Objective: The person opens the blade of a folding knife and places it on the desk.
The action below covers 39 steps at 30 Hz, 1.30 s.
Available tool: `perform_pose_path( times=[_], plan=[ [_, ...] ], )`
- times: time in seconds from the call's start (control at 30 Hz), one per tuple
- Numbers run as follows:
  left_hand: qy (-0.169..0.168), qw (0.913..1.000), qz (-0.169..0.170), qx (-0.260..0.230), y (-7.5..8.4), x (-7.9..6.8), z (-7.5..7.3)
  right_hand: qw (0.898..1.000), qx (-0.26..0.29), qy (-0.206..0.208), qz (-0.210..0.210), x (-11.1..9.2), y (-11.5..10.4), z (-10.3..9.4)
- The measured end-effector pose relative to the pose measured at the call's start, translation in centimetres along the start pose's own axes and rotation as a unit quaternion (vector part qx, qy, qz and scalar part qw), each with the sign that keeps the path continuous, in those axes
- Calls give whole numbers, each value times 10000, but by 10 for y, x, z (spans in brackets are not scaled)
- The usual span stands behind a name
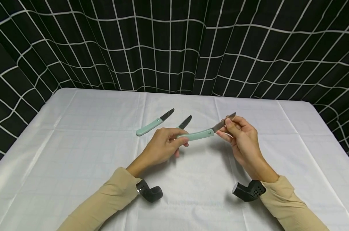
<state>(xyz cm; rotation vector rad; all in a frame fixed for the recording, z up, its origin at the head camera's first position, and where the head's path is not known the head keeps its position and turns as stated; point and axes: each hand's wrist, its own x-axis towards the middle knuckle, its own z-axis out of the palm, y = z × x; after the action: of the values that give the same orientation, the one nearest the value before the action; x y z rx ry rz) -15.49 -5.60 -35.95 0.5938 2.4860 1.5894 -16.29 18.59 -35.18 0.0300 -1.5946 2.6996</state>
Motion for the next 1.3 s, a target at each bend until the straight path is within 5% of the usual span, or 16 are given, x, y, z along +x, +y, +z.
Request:
perform_pose_path(
  times=[0.33,0.5,0.87,1.3],
  plan=[
    [633,9961,-43,-618,0,-3,12,9896,1256,651,275,-3,8,7],
    [382,9972,-382,-522,1,-2,12,9968,559,562,57,0,10,2],
    [-741,9909,-515,1003,-2,-2,11,9941,-942,31,533,8,2,-10],
    [-693,9807,-461,1771,-10,-2,19,9841,-1314,363,1139,19,14,-25]
  ],
)
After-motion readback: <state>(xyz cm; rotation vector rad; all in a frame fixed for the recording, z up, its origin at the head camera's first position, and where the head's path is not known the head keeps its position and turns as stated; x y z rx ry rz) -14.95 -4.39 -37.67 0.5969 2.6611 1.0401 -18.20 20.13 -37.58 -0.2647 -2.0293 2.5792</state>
